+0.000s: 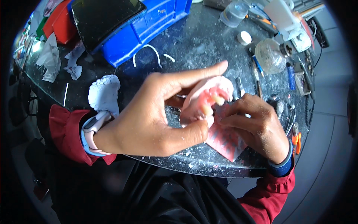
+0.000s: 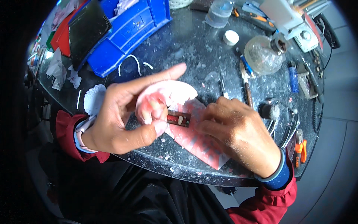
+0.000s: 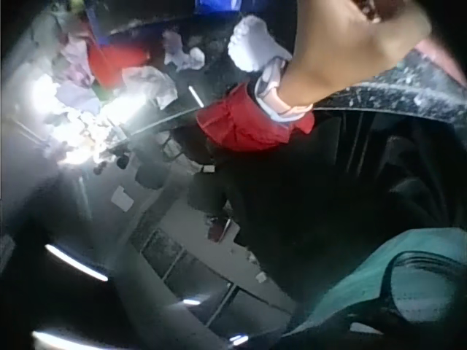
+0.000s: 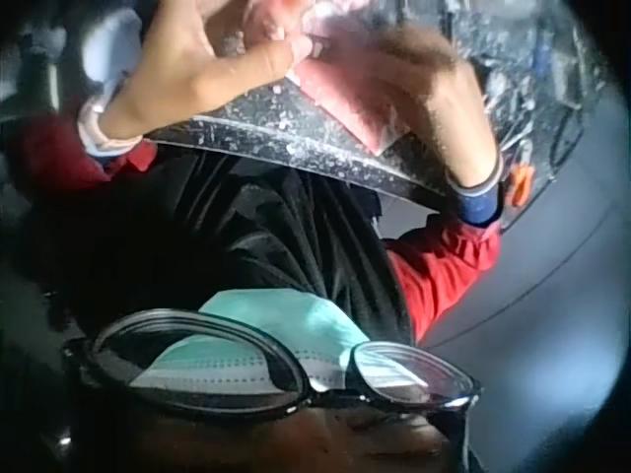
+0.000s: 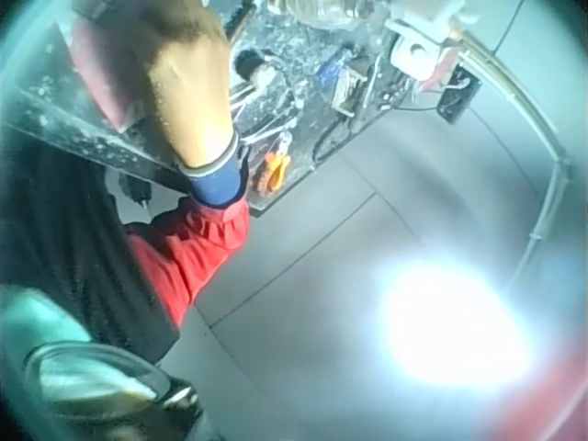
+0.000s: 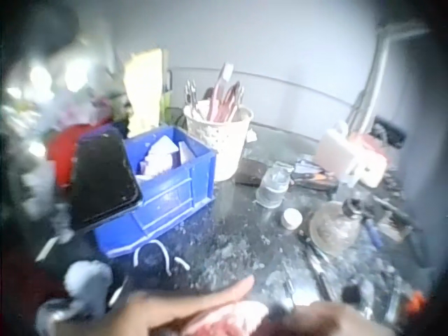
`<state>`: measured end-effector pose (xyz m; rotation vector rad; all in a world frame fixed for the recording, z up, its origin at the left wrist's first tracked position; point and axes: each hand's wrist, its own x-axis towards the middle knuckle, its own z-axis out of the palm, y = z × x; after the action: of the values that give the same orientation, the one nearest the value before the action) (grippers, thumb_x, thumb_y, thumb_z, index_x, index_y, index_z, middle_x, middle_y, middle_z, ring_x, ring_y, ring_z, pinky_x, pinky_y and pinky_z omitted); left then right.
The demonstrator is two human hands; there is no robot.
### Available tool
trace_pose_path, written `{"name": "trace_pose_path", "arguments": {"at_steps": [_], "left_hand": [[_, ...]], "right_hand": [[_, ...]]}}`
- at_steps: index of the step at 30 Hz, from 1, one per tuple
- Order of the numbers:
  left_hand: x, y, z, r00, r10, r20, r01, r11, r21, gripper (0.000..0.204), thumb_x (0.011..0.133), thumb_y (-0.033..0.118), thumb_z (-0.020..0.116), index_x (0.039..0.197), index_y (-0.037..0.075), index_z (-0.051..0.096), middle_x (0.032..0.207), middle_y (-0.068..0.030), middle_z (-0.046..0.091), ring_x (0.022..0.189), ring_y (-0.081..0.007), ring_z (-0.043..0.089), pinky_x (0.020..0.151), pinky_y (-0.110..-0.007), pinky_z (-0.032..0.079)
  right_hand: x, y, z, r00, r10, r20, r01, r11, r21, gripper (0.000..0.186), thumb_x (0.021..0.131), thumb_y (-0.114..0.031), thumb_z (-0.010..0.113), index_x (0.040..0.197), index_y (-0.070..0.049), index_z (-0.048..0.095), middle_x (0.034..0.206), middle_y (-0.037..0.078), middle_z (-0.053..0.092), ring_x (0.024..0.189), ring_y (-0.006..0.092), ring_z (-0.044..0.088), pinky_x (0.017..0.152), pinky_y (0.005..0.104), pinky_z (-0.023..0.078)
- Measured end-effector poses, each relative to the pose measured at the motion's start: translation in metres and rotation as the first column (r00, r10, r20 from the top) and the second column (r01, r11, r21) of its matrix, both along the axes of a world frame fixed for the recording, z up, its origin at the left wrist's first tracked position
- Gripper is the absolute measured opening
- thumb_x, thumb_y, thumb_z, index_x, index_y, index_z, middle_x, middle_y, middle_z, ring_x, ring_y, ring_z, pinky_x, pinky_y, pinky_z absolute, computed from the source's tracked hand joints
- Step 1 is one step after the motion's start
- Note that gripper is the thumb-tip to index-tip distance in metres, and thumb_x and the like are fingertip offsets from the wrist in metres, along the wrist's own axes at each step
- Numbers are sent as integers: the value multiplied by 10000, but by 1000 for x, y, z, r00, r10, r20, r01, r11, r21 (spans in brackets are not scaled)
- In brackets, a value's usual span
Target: The person crafts a denture by pressing artificial teeth into a wax denture base by hand, fitting it onto a dental cast, and shaping the wax around the teeth using a sculpting tool.
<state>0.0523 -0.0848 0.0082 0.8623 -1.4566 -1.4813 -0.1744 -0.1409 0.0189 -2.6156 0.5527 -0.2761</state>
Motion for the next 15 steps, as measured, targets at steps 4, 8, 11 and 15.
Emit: {"name": "trace_pose_path", "arguments": {"at_steps": [4, 8, 11, 15], "left_hand": [[-4, 3, -1, 999, 37, 29, -36, 999, -5, 689, 706, 21, 580, 1329, -89, 306, 896, -51, 578, 738, -30, 500, 736, -201, 431], [0, 0, -1, 990, 83, 112, -60, 978, -199, 677, 674, 10, 576, 1305, -90, 351, 1029, -134, 600, 865, -108, 559, 802, -249, 439], [0, 0, 6, 969, 72, 234, -15, 971, -239, 698, 635, 2, 581, 1294, -91, 371, 1031, -162, 594, 877, -131, 574, 799, -251, 440], [-2, -1, 7, 935, 103, 339, 8, 951, -310, 704, 613, 4, 595, 1279, -96, 391, 983, -168, 589, 820, -168, 586, 761, -269, 455]], "right_hand": [[5, 3, 10, 999, -49, -21, 50, 999, 21, 177, 599, -44, 631, 773, -68, 613, 779, 44, 547, 696, 231, 543, 590, 315, 452], [5, -6, 33, 959, -81, 273, 6, 964, 265, 176, 635, 54, 623, 805, 9, 638, 761, 105, 642, 727, 240, 648, 621, 295, 486], [-1, -4, 47, 906, -224, 360, 74, 920, 386, 110, 723, 10, 644, 833, 14, 649, 803, 151, 638, 700, 225, 634, 614, 291, 505], [-6, -6, 38, 833, -287, 474, 49, 890, 453, 131, 730, -25, 693, 854, -17, 651, 792, 136, 595, 661, 186, 605, 580, 265, 514]]}}
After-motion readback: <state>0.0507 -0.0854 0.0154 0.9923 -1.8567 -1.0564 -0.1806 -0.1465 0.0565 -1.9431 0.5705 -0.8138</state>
